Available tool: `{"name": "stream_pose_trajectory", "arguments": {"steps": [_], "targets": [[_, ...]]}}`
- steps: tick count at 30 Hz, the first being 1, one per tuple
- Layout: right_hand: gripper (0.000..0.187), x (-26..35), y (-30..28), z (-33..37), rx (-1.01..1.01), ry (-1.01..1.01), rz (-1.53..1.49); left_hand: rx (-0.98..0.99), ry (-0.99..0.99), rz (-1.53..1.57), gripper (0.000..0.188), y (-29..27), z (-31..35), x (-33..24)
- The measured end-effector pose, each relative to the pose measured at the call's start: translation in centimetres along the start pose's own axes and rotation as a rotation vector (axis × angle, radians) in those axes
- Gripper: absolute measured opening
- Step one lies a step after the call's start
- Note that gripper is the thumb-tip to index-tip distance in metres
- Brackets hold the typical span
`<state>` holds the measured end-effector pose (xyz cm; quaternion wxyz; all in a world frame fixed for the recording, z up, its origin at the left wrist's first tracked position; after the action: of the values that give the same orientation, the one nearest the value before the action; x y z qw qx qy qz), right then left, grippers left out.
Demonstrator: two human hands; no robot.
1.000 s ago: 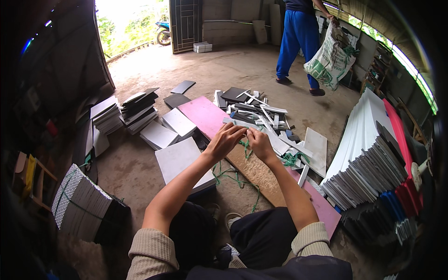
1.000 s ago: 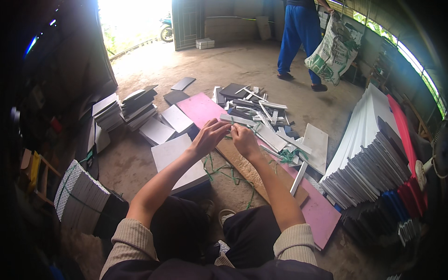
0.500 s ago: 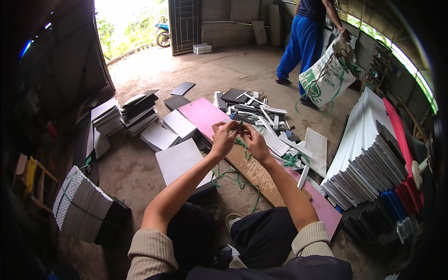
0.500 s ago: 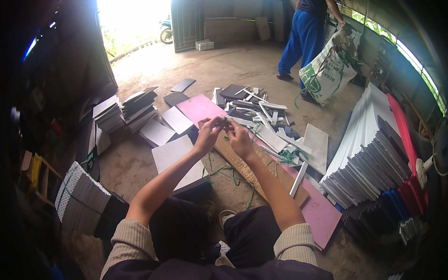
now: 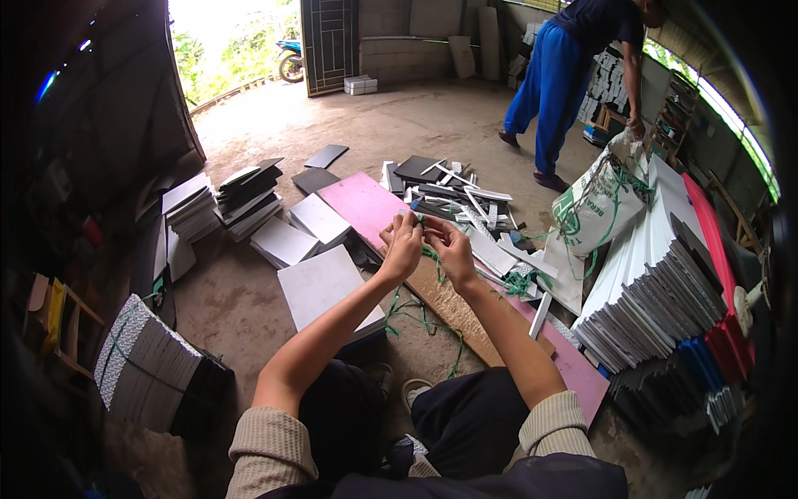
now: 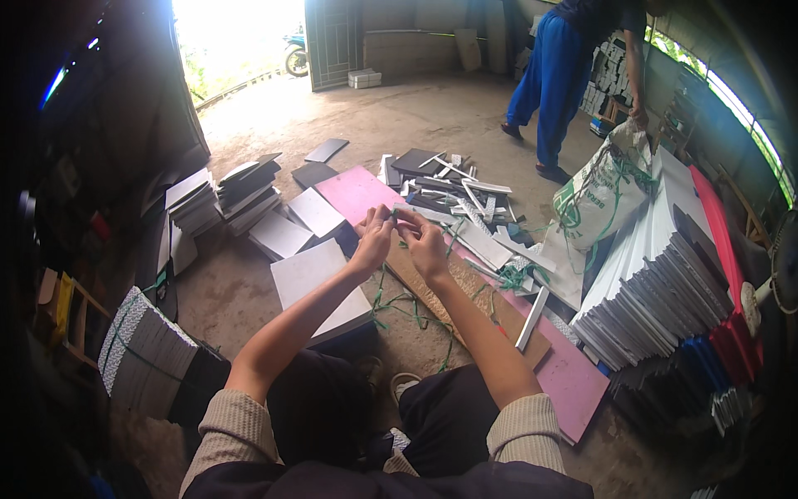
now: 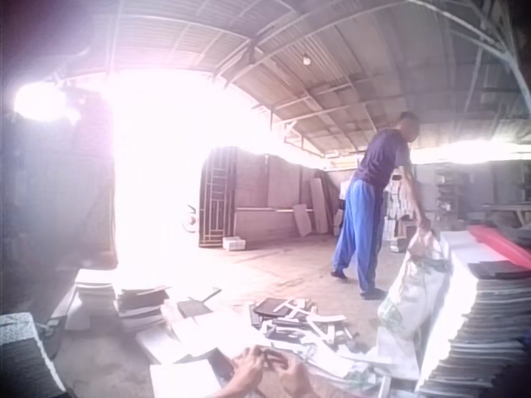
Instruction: The person sits on the floor and ties stacks of white and dark boards with green plastic straps. They align the boards, wrap the straps, and tie knots to secure each bundle, then place the finished bundles aside.
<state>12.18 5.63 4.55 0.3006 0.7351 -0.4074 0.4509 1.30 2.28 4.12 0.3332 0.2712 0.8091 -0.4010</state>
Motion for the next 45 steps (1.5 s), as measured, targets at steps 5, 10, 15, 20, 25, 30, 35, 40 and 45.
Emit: {"name": "stream_pose_trajectory", "arguments": {"steps": [5,10,15,20,25,30,35,40,45], "targets": [[0.025,-0.7,0.7,0.4,0.019,0.027,-0.02,-0.02,-0.039,0.072,0.022,-0.3,0.5,0.4],[0.023,-1.0,0.9,0.3,-0.021,0.02,-0.014,-0.106,-0.183,0.003,0.028,-0.4,1.3,-2.1],[0.023,-1.1,0.6,0.0,-0.031,0.007,0.123,0.04,-0.035,0.149,0.036,-0.8,0.2,-0.6],[0.025,-0.5,1.0,-0.1,-0.073,-0.052,0.133,-0.041,0.045,0.406,0.016,-0.2,-0.1,-0.2],[0.023,0.6,1.3,-0.1,-0.081,-0.075,0.129,0.126,-0.161,0.893,0.009,-0.8,-0.6,-0.2],[0.018,1.6,1.5,0.3,-0.126,-0.061,0.251,0.151,-0.201,0.724,0.036,-0.4,-0.5,1.8],[0.021,1.0,1.2,-0.4,-0.088,-0.156,0.299,0.209,-0.155,0.682,0.03,0.0,-1.5,3.4],[0.024,1.3,0.6,-0.4,-0.048,-0.172,0.372,0.32,-0.291,0.978,0.026,-0.4,-0.9,1.6],[0.025,1.2,0.8,-0.4,-0.04,-0.089,0.252,0.257,-0.239,0.959,0.027,-0.1,-0.9,1.9]]}}
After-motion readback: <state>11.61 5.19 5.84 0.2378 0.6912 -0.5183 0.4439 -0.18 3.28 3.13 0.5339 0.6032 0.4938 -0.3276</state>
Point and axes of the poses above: each hand's wrist, its own z-axis away from the middle knuckle, its own y-axis out of the palm, x = y × z, the point moved 2 cm from there along -z, towards the middle knuckle, and after that the axes turned 3 degrees about -z, right-handed, at the moved point
